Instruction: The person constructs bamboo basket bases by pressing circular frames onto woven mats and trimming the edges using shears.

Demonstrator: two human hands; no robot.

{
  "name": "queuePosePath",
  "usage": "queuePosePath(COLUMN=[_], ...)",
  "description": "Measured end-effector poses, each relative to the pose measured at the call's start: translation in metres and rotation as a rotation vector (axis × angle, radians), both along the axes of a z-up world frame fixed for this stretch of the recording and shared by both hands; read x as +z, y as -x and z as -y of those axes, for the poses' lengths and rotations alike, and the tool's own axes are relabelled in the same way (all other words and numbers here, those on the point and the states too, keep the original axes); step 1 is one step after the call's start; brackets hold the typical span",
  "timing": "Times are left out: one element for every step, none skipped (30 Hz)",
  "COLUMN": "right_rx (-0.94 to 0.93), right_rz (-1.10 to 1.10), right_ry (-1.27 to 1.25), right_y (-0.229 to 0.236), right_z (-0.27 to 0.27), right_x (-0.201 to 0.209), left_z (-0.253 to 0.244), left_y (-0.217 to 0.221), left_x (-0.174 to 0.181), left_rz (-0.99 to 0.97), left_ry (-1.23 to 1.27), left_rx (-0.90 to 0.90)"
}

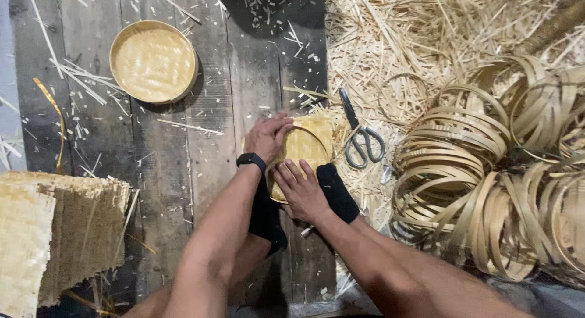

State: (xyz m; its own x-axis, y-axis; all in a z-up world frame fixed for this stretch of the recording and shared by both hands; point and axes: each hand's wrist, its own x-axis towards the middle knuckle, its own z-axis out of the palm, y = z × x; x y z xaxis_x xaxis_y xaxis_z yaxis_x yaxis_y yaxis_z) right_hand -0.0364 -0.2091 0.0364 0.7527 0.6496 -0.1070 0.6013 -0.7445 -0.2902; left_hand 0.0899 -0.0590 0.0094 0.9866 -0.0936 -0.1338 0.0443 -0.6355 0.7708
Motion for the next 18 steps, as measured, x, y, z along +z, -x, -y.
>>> queuePosePath(right_rx=[-0.007, -0.015, -0.05, -0.084, -0.118, -0.129, -0.135, -0.142, -0.155, -0.169, -0.184, -0.196, -0.21, -0.224, -0.211, -0.197, -0.187, -0.281], right_rz=[-0.091, -0.182, -0.112, -0.043, 0.026, 0.094, 0.157, 0.22, 0.225, 0.231, 0.24, 0.176, 0.121, 0.065, 0.028, -0.011, -0.057, 0.05], right_ry=[0.042, 0.084, 0.08, 0.075, 0.07, 0.019, -0.03, -0.08, -0.082, -0.085, -0.083, -0.117, -0.156, -0.196, -0.322, -0.449, -0.575, -0.581], right_y=[0.001, 0.002, 0.004, 0.007, 0.008, 0.008, 0.009, 0.008, 0.009, 0.013, 0.015, 0.016, 0.01, 0.004, -0.007, -0.025, -0.04, -0.058], right_z=[-0.005, -0.011, -0.019, -0.025, -0.029, -0.031, -0.031, -0.032, -0.033, -0.035, -0.035, -0.032, -0.029, -0.027, -0.02, -0.005, 0.008, 0.021], right_x=[0.004, 0.007, 0.008, 0.008, 0.006, 0.003, -0.001, -0.006, -0.01, -0.01, -0.009, -0.007, -0.004, 0.001, 0.003, 0.002, 0.001, -0.002], left_z=[-0.001, -0.001, -0.003, -0.005, -0.006, -0.007, -0.007, -0.008, -0.009, -0.009, -0.008, -0.008, -0.007, -0.007, -0.006, -0.005, -0.004, -0.004], left_y=[0.0, 0.001, 0.0, 0.0, -0.002, -0.003, -0.003, -0.006, -0.005, -0.004, -0.002, 0.0, -0.004, -0.008, -0.008, -0.009, -0.006, -0.003], left_x=[0.0, 0.0, 0.001, 0.001, 0.001, 0.0, -0.002, -0.004, -0.005, -0.005, -0.005, -0.004, -0.001, 0.002, 0.004, 0.005, 0.005, 0.006], left_rz=[-0.008, -0.03, -0.051, -0.071, -0.038, -0.004, 0.025, 0.009, -0.011, -0.031, -0.026, -0.021, -0.006, 0.015, 0.03, 0.044, 0.02, -0.005], left_ry=[0.006, 0.001, -0.007, -0.016, -0.03, -0.045, -0.058, -0.058, -0.06, -0.062, -0.069, -0.076, -0.087, -0.096, -0.104, -0.111, -0.102, -0.093], left_rx=[-0.003, -0.008, -0.019, -0.03, -0.04, -0.05, -0.056, -0.064, -0.074, -0.084, -0.081, -0.078, -0.077, -0.088, -0.094, -0.099, -0.097, -0.094])
